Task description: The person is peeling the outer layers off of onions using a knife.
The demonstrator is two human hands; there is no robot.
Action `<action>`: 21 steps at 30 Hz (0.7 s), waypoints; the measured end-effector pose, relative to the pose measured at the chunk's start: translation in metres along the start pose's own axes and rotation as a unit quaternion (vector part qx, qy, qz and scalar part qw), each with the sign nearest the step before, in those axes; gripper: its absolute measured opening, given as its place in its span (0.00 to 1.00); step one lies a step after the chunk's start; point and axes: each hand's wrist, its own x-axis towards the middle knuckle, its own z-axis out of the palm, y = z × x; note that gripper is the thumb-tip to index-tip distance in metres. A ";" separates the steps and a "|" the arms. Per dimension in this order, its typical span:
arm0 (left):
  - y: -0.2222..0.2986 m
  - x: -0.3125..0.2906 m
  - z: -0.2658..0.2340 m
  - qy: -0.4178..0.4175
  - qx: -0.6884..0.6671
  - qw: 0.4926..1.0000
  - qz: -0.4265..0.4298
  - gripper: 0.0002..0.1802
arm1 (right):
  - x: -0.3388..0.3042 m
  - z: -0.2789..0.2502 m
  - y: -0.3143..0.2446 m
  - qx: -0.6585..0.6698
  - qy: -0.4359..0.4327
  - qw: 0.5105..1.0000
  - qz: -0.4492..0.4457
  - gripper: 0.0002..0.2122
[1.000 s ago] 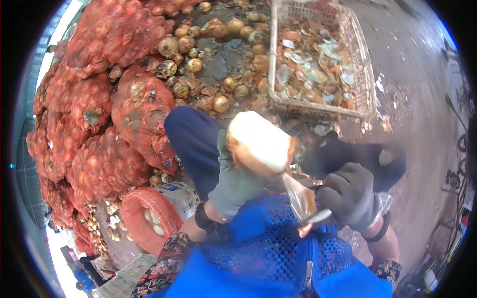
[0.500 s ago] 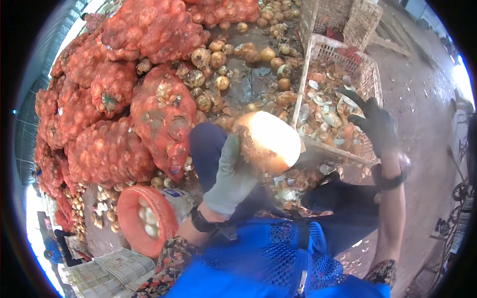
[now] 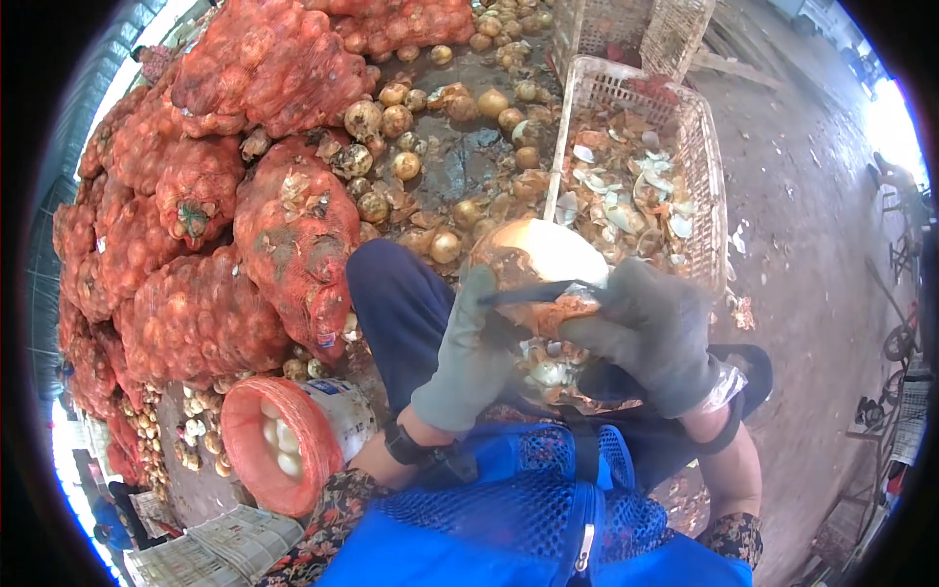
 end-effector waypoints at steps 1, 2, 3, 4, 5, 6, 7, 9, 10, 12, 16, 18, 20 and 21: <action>-0.001 0.001 -0.001 0.008 -0.042 0.999 -0.022 0.32 | 0.000 0.000 0.000 0.000 0.001 1.000 0.000 0.22; -0.003 0.002 -0.003 0.016 -0.083 0.995 -0.044 0.33 | 0.000 0.001 0.001 -0.033 -0.008 0.999 -0.026 0.21; -0.005 0.002 -0.004 0.015 -0.082 0.996 -0.044 0.33 | 0.000 0.002 0.002 -0.067 -0.018 0.996 -0.052 0.21; -0.007 0.002 -0.006 -0.072 -0.185 0.979 -0.035 0.30 | -0.002 0.005 0.005 -0.066 -0.017 0.996 -0.052 0.21; -0.009 0.002 -0.008 -0.157 -0.284 0.946 -0.022 0.27 | -0.005 0.008 0.009 -0.061 -0.020 0.989 -0.135 0.21; -0.011 0.002 -0.012 -0.155 -0.283 0.946 -0.019 0.27 | -0.009 0.010 0.010 -0.055 -0.023 0.974 -0.217 0.21; -0.013 0.002 -0.016 -0.116 -0.246 0.962 0.019 0.29 | -0.015 0.006 0.006 -0.114 -0.088 0.965 -0.219 0.21; 0.002 0.010 -0.014 0.065 -0.314 0.943 -0.090 0.38 | -0.023 0.004 0.022 -0.113 -0.076 0.966 -0.221 0.20; 0.003 0.010 -0.023 0.066 -0.312 0.944 -0.087 0.38 | -0.025 0.001 0.034 -0.111 -0.067 0.966 -0.222 0.20; 0.006 0.008 -0.036 0.031 -0.395 0.913 -0.098 0.43 | -0.014 -0.017 0.062 -0.159 -0.015 0.977 -0.140 0.19; 0.008 0.015 -0.029 0.063 -0.288 0.951 -0.093 0.44 | 0.005 -0.031 0.131 -0.236 0.027 0.960 0.151 0.21; 0.009 0.016 -0.028 0.068 -0.298 0.948 -0.085 0.44 | 0.014 -0.026 0.127 -0.293 0.047 0.942 0.157 0.21; 0.008 0.017 -0.027 0.068 -0.313 0.944 -0.084 0.44 | 0.006 -0.007 0.098 -0.010 0.032 0.984 0.173 0.21; 0.007 0.019 -0.026 0.078 -0.369 0.922 -0.088 0.44 | 0.003 0.002 0.080 0.133 0.027 0.975 0.176 0.21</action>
